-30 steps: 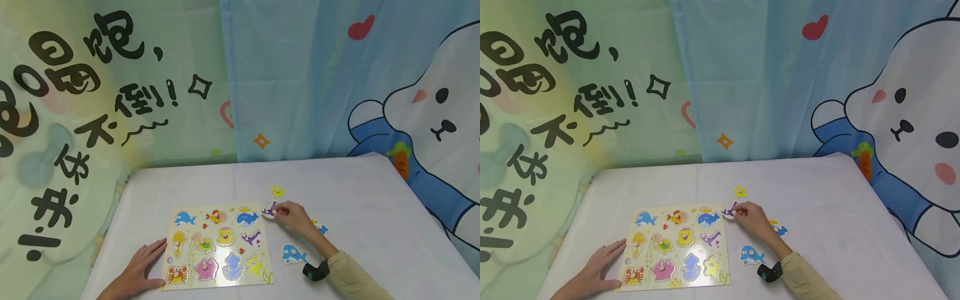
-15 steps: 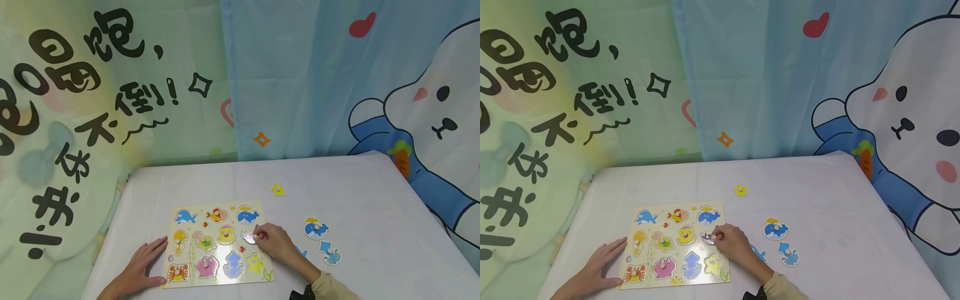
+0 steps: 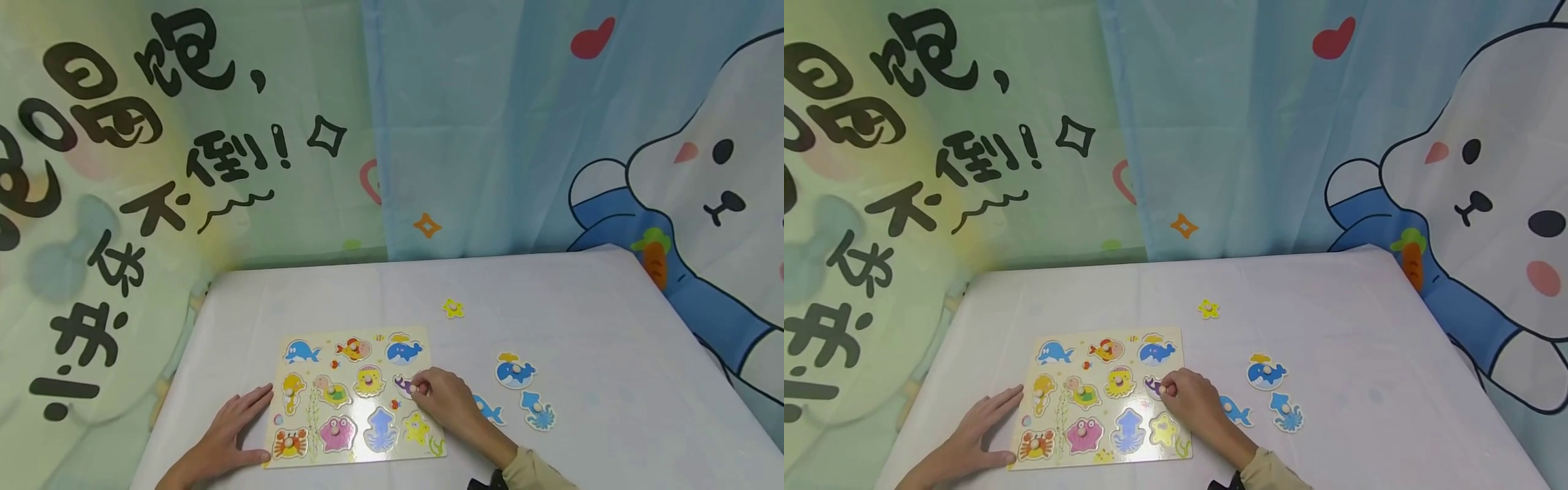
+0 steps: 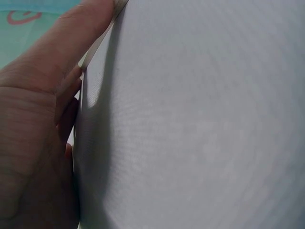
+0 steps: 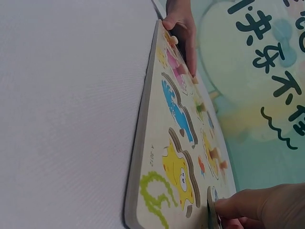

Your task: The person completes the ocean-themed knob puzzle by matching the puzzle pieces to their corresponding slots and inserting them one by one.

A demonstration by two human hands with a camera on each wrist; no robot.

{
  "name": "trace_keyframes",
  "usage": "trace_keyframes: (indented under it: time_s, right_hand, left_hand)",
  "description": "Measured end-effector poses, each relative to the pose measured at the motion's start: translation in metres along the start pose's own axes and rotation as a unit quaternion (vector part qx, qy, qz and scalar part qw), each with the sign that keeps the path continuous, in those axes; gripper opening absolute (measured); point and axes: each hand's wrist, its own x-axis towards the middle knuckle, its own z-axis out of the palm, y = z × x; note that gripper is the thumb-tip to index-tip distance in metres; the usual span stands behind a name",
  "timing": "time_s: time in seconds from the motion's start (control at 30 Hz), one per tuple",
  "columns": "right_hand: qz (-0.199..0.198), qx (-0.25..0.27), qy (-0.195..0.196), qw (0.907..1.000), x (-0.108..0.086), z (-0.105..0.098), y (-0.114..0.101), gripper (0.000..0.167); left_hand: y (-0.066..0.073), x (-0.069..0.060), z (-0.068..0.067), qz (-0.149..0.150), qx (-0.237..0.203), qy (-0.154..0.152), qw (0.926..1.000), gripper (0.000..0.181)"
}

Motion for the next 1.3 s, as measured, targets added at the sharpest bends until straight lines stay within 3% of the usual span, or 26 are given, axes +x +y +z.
trace_keyframes:
  time_s: [0.6, 0.87, 1.07, 1.3]
  right_hand:
    - [-0.001, 0.005, -0.006, 1.0000, 0.000, -0.001, 0.006, 0.004]
    - [0.008, 0.087, -0.047, 0.9951, -0.001, -0.005, 0.017, 0.012]
    - [0.014, 0.159, -0.096, 0.9825, 0.005, -0.018, 0.026, 0.017]
    - [0.072, 0.168, -0.043, 0.9823, 0.009, -0.043, 0.050, 0.021]
  left_hand:
    - [-0.002, 0.002, -0.002, 0.006, 0.003, 0.003, 1.0000, 0.092]
    - [0.001, -0.001, 0.000, 0.003, 0.005, 0.006, 1.0000, 0.092]
    - [0.002, 0.000, 0.000, -0.001, 0.003, 0.004, 1.0000, 0.092]
    - [0.000, 0.001, 0.000, 0.004, 0.001, 0.000, 1.0000, 0.093]
